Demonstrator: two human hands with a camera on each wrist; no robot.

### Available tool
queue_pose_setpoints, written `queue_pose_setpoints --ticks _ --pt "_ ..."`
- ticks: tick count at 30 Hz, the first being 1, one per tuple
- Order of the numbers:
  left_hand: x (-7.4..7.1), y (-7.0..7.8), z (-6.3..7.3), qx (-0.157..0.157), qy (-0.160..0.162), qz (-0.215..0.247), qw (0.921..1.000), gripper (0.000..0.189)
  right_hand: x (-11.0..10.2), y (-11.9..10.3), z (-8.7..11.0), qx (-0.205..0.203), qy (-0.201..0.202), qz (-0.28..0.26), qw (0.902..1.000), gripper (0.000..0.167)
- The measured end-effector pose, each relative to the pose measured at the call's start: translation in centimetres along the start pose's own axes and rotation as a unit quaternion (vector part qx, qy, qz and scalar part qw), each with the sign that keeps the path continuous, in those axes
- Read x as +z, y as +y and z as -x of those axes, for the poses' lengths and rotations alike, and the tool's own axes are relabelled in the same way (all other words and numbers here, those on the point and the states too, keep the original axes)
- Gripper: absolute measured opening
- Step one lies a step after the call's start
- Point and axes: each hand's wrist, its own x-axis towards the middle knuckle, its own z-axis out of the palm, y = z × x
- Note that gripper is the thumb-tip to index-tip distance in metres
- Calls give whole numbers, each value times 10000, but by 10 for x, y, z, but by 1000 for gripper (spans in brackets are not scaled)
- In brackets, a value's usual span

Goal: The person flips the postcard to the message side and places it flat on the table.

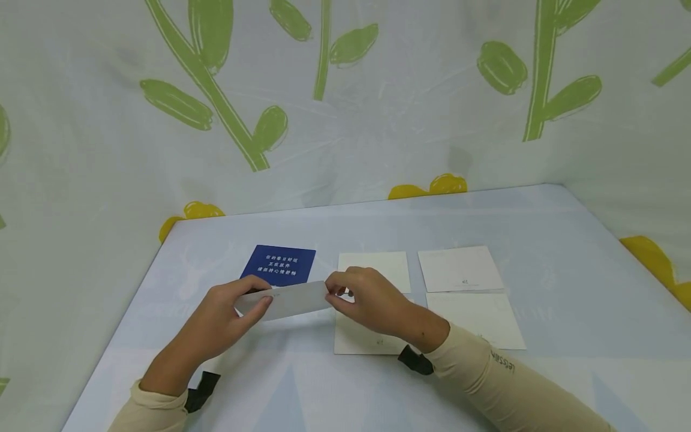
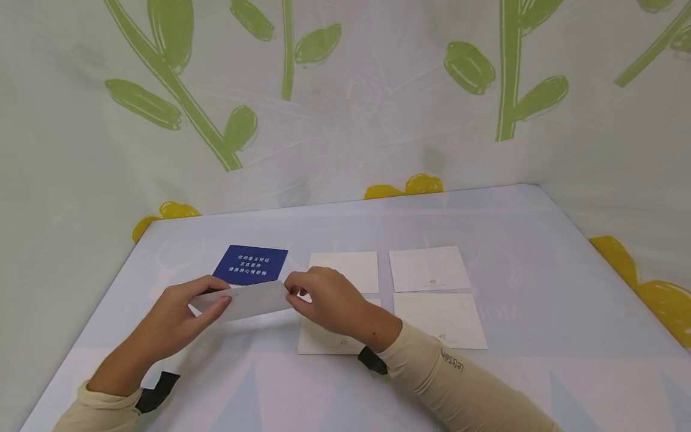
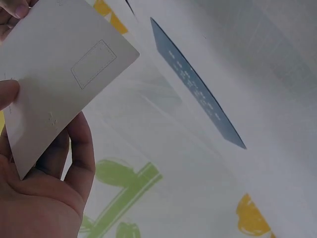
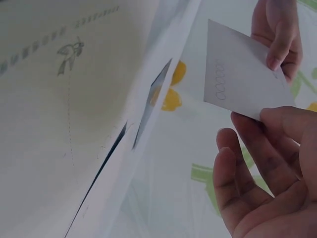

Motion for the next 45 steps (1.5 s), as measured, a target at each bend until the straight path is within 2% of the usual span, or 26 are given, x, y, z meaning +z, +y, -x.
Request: queue_pose_setpoints --ticks 8,16,24,31,38,45 --pt "0 1 0 -130 -139 71 9998 8 -1 0 -1 87 17 -22 10000 9" --pt "1 2 0 42 -320 -139 9994 7 -3 0 -1 -3 111 -170 9998 14" --pt "2 1 -1 221 -388 41 9990 7 -5 -1 0 -49 94 -271 9996 21" --pt "5 3 -1 118 -541 75 9984 4 -5 -1 1 -24 103 -322 9994 24" --pt "7 8 -2 -84 -725 182 9972 11 -5 -1 0 0 117 -366 9993 27" --pt "7 8 -2 -98 -710 446 9964 11 -6 -1 0 194 111 -656 9976 31"
